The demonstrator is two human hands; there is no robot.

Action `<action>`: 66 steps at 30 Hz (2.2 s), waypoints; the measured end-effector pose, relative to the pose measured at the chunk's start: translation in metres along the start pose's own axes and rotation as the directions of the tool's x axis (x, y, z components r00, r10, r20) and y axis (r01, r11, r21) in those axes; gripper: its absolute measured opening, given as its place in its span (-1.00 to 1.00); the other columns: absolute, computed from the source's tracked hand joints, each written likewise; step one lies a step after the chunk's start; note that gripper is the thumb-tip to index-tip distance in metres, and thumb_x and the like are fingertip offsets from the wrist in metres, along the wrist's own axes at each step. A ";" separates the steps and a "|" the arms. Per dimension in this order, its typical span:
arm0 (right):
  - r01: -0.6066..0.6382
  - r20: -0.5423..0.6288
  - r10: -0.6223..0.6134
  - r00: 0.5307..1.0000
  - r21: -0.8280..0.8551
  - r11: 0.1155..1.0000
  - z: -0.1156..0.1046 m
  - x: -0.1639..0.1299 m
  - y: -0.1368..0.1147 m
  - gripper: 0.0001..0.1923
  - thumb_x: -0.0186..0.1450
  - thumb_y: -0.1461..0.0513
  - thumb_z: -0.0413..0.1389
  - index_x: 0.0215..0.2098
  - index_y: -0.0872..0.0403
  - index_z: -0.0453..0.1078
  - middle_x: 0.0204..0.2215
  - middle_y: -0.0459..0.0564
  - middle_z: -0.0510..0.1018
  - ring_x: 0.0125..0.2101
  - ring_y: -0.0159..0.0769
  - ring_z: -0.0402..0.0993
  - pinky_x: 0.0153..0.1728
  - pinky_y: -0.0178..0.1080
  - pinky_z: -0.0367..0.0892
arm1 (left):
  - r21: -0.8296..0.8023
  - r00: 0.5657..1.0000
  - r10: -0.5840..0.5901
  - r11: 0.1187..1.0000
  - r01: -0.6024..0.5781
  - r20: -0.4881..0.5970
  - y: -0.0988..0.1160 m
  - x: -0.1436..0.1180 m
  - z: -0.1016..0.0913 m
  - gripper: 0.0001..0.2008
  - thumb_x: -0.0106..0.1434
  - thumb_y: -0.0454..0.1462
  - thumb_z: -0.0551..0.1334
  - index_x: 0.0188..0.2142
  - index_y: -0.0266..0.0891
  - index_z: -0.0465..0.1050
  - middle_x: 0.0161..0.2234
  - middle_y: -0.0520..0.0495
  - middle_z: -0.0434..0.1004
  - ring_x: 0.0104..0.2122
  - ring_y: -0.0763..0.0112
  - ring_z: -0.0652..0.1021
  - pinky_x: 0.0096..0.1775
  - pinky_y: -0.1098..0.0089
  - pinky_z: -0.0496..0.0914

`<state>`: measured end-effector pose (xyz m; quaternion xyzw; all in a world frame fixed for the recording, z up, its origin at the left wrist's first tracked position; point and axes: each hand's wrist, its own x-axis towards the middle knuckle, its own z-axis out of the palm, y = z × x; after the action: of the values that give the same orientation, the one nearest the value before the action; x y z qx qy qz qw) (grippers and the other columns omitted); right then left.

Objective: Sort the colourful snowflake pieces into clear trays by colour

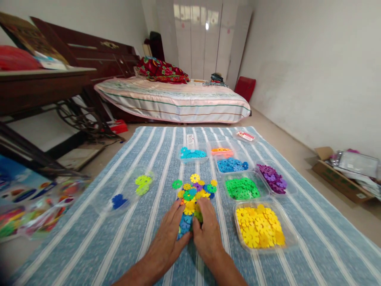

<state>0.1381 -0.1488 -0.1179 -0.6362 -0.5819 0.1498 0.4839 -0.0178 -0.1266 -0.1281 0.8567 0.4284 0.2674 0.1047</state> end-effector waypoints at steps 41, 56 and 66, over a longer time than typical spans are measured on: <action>0.190 0.172 -0.112 0.979 -0.553 0.811 -0.033 0.030 0.008 -0.71 0.34 0.35 -0.16 -0.39 0.12 0.38 -0.41 0.06 0.45 -0.31 -0.23 0.36 -0.26 -0.24 0.27 | -0.141 0.984 -0.006 0.990 -0.020 -0.180 0.003 0.063 -0.016 -0.75 0.30 -0.25 0.05 -0.35 -0.19 0.51 -0.17 -0.11 0.52 -0.14 0.30 0.49 -0.08 0.22 0.44; 0.261 0.136 -0.223 0.965 -0.490 0.832 -0.046 0.028 0.000 -0.72 0.33 0.35 -0.14 -0.35 0.09 0.39 -0.34 0.06 0.49 -0.26 -0.27 0.39 -0.21 -0.25 0.33 | -0.279 0.969 -0.131 0.958 0.070 -0.209 0.001 0.066 -0.022 -0.77 0.26 -0.25 0.08 -0.47 -0.21 0.43 -0.23 -0.11 0.55 -0.17 0.33 0.52 -0.09 0.24 0.44; 0.120 -0.130 -0.304 0.944 -0.721 0.682 -0.123 0.024 -0.018 -0.67 0.34 0.15 -0.09 -0.32 0.11 0.47 -0.31 0.15 0.54 -0.28 -0.12 0.45 -0.20 -0.04 0.38 | -0.258 0.967 -0.124 0.964 0.064 -0.224 -0.001 0.066 -0.020 -0.78 0.25 -0.26 0.09 -0.46 -0.21 0.44 -0.20 -0.11 0.54 -0.14 0.31 0.51 -0.07 0.22 0.42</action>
<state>0.2268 -0.1847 -0.0345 -0.7129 -0.6021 -0.2190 0.2850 0.0025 -0.0748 -0.0876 0.7771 0.4414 0.4146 0.1715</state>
